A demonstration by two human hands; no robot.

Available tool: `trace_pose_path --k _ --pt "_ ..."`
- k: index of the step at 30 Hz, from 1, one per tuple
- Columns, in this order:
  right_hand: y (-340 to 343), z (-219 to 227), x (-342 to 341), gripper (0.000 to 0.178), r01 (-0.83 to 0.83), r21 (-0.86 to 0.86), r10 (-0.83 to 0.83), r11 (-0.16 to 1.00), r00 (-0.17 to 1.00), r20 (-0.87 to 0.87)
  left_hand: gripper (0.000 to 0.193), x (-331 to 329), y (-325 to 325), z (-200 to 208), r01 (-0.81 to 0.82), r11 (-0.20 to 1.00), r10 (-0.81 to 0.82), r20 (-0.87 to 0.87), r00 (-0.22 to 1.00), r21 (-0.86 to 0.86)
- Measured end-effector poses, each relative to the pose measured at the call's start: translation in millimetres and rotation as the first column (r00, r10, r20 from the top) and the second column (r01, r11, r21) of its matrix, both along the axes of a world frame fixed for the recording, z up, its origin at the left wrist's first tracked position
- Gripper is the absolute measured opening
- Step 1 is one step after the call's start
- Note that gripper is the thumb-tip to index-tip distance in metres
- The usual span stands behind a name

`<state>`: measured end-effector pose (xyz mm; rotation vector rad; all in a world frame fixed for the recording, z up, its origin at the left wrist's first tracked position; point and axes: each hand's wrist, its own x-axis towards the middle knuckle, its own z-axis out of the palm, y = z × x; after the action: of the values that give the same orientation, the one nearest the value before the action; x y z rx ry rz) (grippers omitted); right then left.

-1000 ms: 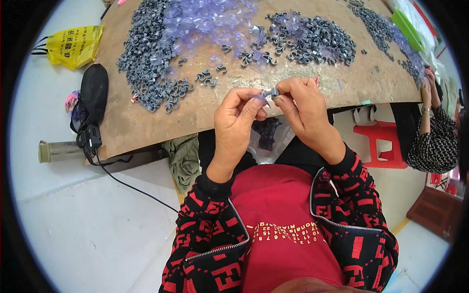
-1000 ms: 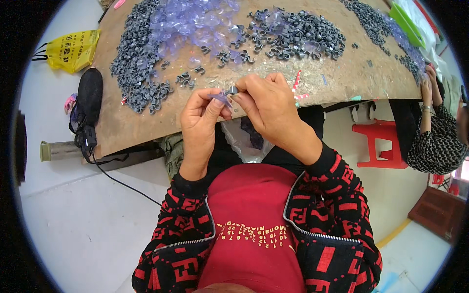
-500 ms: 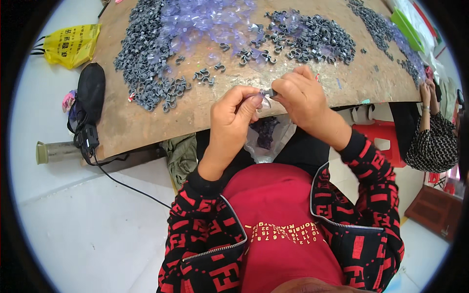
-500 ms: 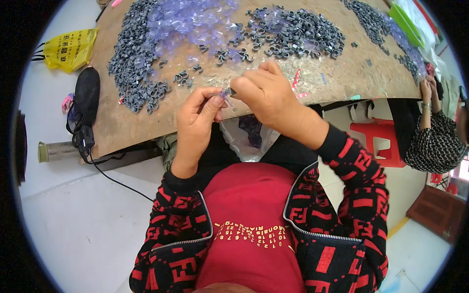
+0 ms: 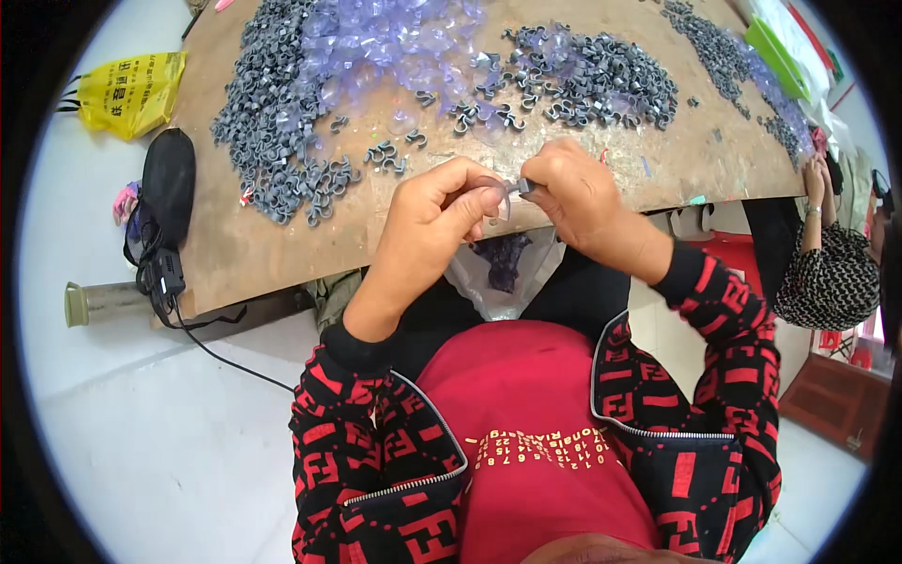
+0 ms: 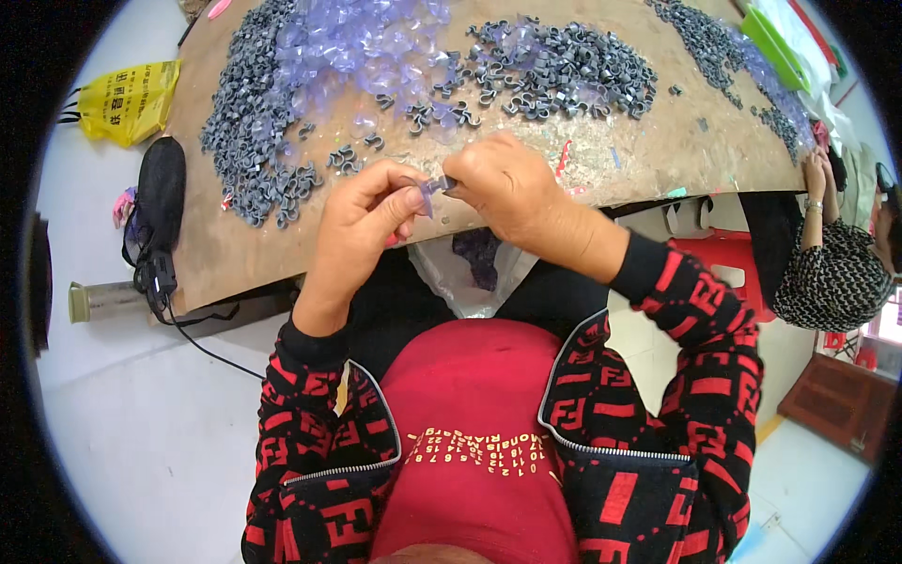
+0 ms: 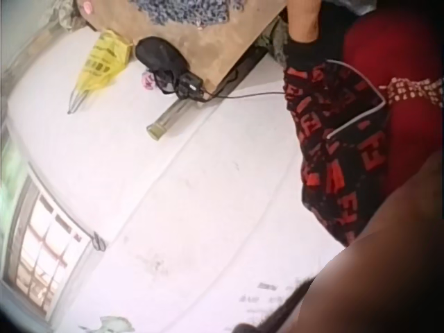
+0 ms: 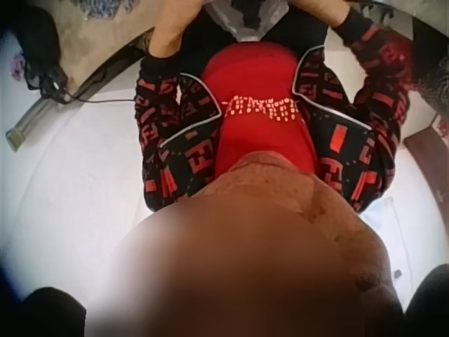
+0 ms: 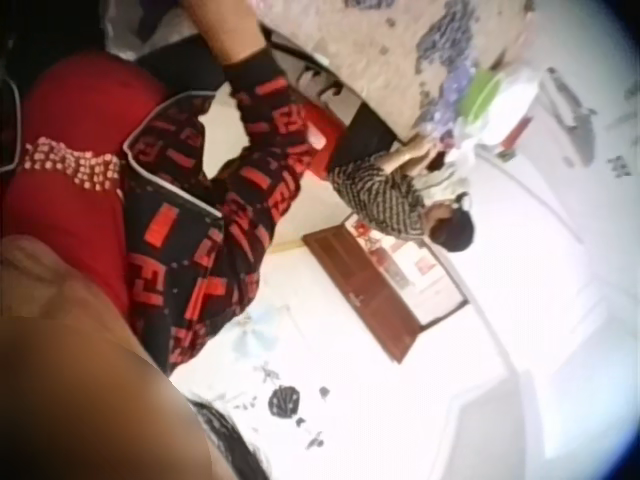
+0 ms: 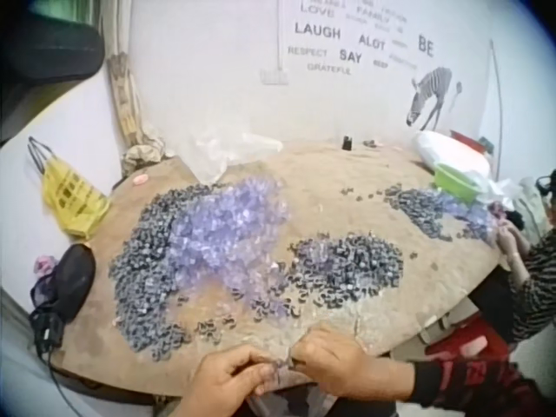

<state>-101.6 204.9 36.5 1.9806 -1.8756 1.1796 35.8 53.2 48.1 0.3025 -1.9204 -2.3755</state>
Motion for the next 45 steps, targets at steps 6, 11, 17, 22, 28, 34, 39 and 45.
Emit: trace_pose_path --k 6,11,17,22,28,34,39,45 --pt "2 -7 -5 0.026 0.002 -0.064 -0.013 0.998 0.986 -0.164 0.013 3 -2 0 -0.002 0.984 0.000 -0.011 1.000 -0.178" --pt "-2 23 -25 0.025 -0.176 0.036 0.168 0.984 0.829 -0.534 0.015 -4 -14 -5 0.152 0.988 -0.155 0.094 0.983 0.039" --pt "0 18 -28 0.025 -0.236 0.084 0.246 0.968 0.829 -0.502 0.014 -7 -21 -2 0.236 0.966 -0.225 0.107 0.969 -0.109" --pt "2 -5 -17 0.030 -0.035 0.146 0.061 0.989 0.981 -0.182 0.006 -19 -26 -8 -0.142 0.602 -0.096 -0.247 0.964 -0.786" --pt "-4 -20 -7 0.032 0.136 0.134 -0.144 0.982 0.988 0.054 0.008 -27 -22 -27 -0.353 0.149 -0.222 -0.379 0.898 -0.924" --pt "-7 -46 -6 0.019 0.265 0.226 -0.249 0.937 0.963 -0.098 0.015 -31 -15 -53 -0.369 0.193 -0.228 -0.407 0.884 -0.909" --pt "-6 -56 -3 0.016 0.291 0.170 -0.297 0.941 0.955 0.008 0.029 -21 -6 -54 -0.262 0.680 0.000 -0.358 0.934 -0.685" --pt "-5 -56 -3 0.016 0.253 0.222 -0.303 0.942 0.925 0.231 0.031 -25 1 -59 -0.264 0.664 0.057 -0.305 0.951 -0.699"
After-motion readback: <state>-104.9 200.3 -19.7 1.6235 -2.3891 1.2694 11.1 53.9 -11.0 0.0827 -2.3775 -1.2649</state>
